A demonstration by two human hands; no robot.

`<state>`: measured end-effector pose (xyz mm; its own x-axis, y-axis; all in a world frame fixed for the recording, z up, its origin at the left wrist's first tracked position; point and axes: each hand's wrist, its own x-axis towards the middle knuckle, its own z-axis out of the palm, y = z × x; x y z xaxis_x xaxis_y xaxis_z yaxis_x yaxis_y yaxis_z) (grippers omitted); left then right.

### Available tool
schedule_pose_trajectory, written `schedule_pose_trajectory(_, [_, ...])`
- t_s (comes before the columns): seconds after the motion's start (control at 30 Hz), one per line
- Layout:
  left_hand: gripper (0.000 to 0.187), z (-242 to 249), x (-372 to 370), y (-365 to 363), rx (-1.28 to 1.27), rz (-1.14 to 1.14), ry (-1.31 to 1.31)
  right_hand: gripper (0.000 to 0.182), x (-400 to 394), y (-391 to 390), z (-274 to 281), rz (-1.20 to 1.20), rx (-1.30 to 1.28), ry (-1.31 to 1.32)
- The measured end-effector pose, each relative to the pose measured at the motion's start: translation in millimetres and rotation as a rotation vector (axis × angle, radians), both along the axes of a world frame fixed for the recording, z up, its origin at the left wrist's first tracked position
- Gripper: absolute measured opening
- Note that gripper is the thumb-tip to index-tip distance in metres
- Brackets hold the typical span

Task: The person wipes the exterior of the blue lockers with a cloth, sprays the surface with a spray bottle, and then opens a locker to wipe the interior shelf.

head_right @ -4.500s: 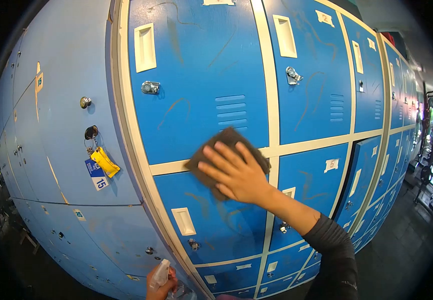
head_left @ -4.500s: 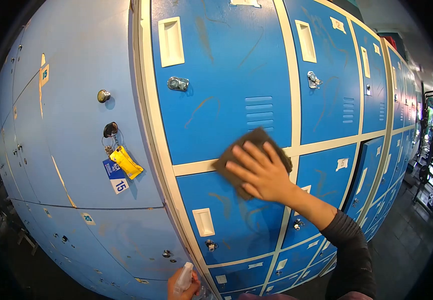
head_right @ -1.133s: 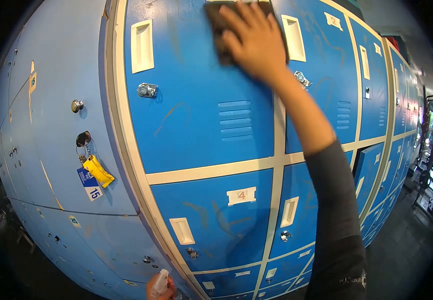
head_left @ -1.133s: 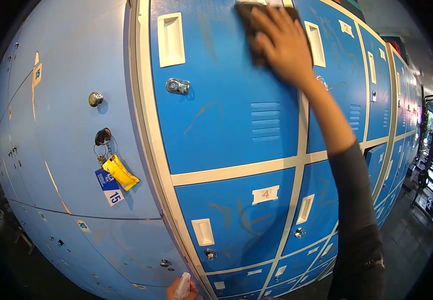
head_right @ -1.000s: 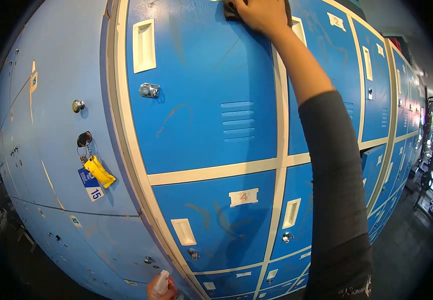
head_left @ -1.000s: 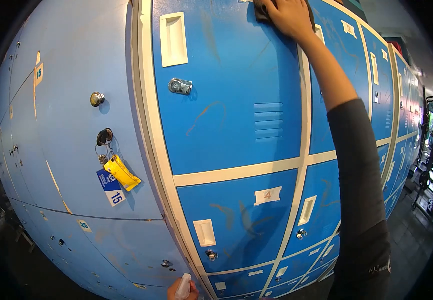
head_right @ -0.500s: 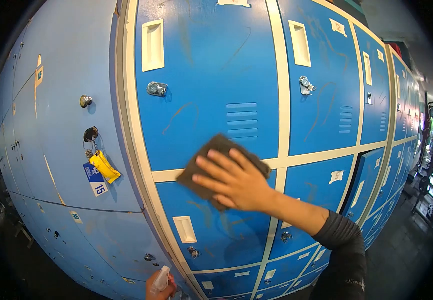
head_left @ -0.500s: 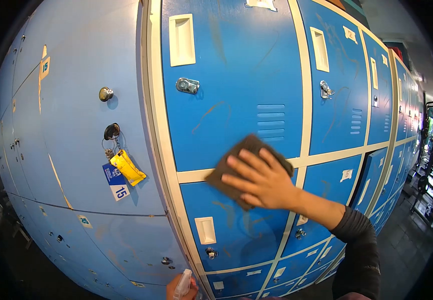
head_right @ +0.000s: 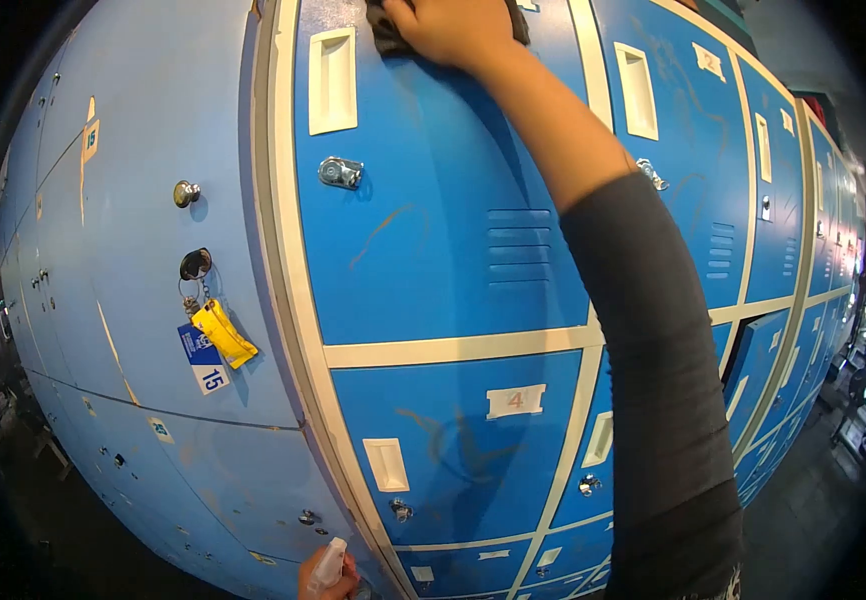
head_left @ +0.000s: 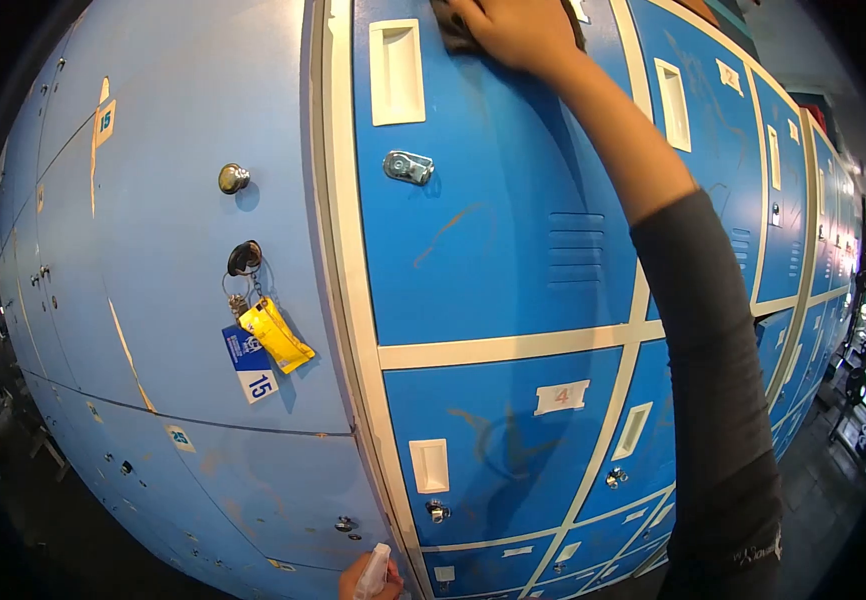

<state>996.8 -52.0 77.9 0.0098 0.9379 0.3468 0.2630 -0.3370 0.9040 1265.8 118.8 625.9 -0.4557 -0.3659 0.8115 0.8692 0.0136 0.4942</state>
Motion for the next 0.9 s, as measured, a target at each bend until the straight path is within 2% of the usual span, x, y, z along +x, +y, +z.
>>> schedule_pose_trajectory(0.1, [0.014,10,1,-6,-0.048,0.006,-0.051,0.052,-9,6,11,0.021,0.012,0.031])
schedule_pose_trajectory(0.2, [0.014,12,-2,-9,-0.14,0.027,-0.061,0.052,-8,6,-22,0.032,-0.027,0.038])
schedule_pose_trajectory(0.3, [0.013,16,-2,-12,-0.157,0.03,-0.105,0.052,-3,3,-93,0.033,-0.032,-0.021])
schedule_pose_trajectory(0.47, [0.013,9,-5,-11,-0.078,0.021,-0.086,0.065,4,-45,-252,-0.013,-0.527,-0.076])
schedule_pose_trajectory(0.53, [0.014,5,-10,-9,-0.013,-0.019,-0.055,0.067,11,-49,-308,-0.07,-0.671,-0.257])
schedule_pose_trajectory(0.57, [0.014,6,-11,-11,-0.026,-0.037,-0.087,0.066,14,-48,-329,-0.156,-0.618,-0.356])
schedule_pose_trajectory(0.67, [0.014,19,-9,-18,-0.065,-0.083,-0.173,0.065,25,-48,-311,-0.141,-0.607,-0.471])
schedule_pose_trajectory(0.77, [0.013,30,-6,-20,-0.096,-0.073,-0.225,0.065,27,-46,-244,-0.055,-0.549,-0.184])
schedule_pose_trajectory(0.83, [0.012,18,-7,-16,-0.113,-0.03,-0.229,0.06,20,-38,-191,-0.042,-0.335,-0.04])
schedule_pose_trajectory(0.9, [0.011,21,-9,-20,-0.175,-0.066,-0.251,0.053,9,-18,-131,0.031,-0.087,-0.025])
